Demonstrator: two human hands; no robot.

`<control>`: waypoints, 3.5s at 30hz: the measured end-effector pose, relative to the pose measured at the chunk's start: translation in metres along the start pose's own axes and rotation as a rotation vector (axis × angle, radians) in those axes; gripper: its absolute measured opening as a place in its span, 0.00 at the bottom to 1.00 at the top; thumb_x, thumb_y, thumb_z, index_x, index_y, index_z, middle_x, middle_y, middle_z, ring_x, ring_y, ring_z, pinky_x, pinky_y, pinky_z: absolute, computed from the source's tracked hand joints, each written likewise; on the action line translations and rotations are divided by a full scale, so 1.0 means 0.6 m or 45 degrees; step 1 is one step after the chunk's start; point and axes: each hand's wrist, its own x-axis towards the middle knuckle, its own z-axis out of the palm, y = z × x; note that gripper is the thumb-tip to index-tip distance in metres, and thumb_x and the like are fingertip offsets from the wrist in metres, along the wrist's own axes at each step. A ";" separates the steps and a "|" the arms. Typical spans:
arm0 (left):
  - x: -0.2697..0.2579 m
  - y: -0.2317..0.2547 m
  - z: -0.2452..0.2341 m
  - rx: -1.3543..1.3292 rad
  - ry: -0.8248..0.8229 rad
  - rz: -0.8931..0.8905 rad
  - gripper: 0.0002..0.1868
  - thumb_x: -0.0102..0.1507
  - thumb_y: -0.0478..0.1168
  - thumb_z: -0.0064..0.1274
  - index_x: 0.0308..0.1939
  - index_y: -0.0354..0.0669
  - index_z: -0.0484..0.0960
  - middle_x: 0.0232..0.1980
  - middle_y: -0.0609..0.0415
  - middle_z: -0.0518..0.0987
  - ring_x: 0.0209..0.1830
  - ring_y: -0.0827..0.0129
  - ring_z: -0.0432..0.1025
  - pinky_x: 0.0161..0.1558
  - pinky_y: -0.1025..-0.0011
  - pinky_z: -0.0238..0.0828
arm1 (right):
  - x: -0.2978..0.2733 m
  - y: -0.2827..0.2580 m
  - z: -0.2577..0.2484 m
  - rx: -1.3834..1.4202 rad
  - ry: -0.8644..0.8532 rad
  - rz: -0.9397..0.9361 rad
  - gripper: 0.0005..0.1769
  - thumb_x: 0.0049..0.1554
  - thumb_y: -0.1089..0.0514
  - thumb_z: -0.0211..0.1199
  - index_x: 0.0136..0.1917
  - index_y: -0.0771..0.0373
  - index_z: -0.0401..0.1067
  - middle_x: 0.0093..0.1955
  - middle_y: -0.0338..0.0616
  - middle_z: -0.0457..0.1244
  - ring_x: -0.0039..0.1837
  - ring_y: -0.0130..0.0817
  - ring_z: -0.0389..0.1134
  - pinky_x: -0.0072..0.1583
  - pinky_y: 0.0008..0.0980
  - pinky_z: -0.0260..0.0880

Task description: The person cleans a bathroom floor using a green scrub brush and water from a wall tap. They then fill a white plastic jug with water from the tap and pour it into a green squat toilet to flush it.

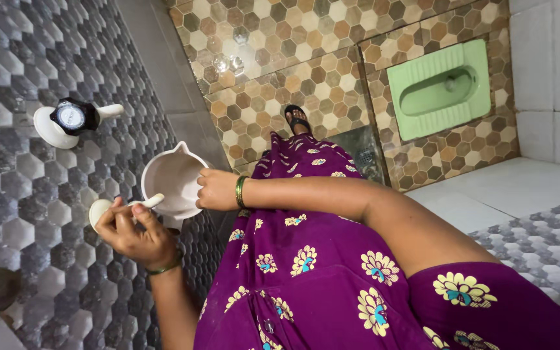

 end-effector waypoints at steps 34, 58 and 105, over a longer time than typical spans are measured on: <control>0.030 -0.032 -0.036 -0.475 -0.097 -0.438 0.21 0.64 0.29 0.31 0.52 0.23 0.78 0.50 0.37 0.83 0.49 0.55 0.80 0.57 0.63 0.77 | -0.010 -0.020 -0.001 0.025 -0.081 -0.049 0.07 0.47 0.51 0.59 0.30 0.49 0.75 0.29 0.30 0.64 0.41 0.35 0.66 0.51 0.37 0.60; 0.024 -0.046 0.007 -1.135 0.154 -0.489 0.12 0.65 0.26 0.31 0.40 0.30 0.73 0.46 0.40 0.79 0.49 0.57 0.77 0.62 0.59 0.75 | -0.014 -0.027 0.000 0.048 -0.065 -0.116 0.05 0.47 0.52 0.60 0.33 0.50 0.75 0.30 0.28 0.64 0.41 0.33 0.65 0.52 0.36 0.61; -0.002 -0.022 0.021 -0.955 0.300 -0.334 0.13 0.68 0.29 0.29 0.47 0.31 0.72 0.49 0.45 0.76 0.50 0.60 0.74 0.61 0.60 0.73 | -0.026 -0.020 -0.021 -0.021 -0.199 -0.086 0.02 0.48 0.55 0.60 0.35 0.52 0.72 0.31 0.31 0.65 0.40 0.32 0.66 0.53 0.34 0.61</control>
